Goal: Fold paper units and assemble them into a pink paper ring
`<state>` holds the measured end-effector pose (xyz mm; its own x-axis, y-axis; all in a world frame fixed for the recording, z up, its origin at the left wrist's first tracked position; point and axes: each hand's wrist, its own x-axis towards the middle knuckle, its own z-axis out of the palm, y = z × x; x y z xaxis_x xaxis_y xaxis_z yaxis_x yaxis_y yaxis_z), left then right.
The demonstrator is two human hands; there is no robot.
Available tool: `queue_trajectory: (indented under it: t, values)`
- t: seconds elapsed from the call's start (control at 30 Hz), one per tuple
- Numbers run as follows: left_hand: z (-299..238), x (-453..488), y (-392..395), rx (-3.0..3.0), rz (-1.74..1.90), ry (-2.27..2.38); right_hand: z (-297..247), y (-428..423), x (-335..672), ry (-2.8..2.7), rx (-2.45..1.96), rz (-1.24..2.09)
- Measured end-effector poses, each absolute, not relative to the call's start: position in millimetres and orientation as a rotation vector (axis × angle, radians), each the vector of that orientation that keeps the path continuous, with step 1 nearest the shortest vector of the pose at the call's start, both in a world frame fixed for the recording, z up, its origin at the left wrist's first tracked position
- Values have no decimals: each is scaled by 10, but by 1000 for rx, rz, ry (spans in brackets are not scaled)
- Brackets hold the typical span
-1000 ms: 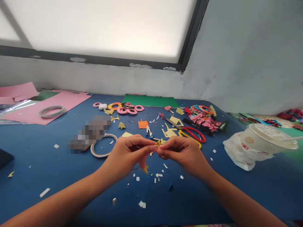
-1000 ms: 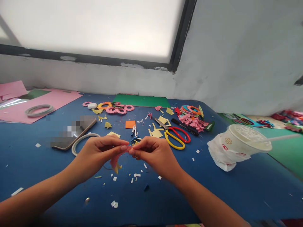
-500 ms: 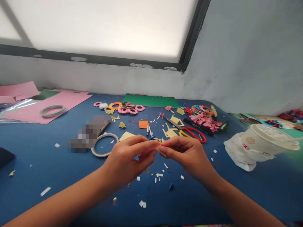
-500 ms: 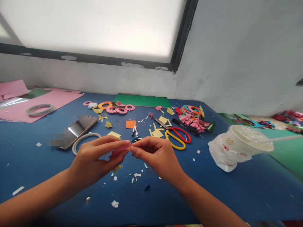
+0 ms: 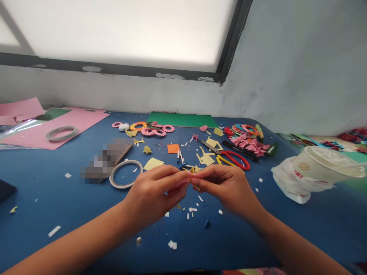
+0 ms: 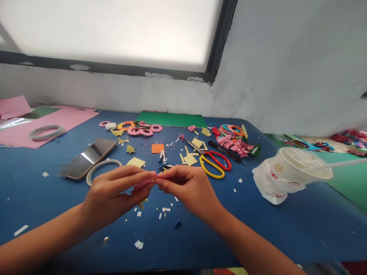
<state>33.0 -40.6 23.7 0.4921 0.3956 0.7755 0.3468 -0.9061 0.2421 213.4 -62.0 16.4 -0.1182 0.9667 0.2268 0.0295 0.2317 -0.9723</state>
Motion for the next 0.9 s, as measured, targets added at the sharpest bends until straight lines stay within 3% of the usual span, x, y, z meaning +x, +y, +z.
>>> queue_trajectory:
  t: [0.6,0.9]
  values:
    - [234,258,-350,2808,1255,520,217,-610,2186,-1522,-979,1124]
    - [256,287,-399,2770,1354,571,257,-637,2176,-1493,-992,1107]
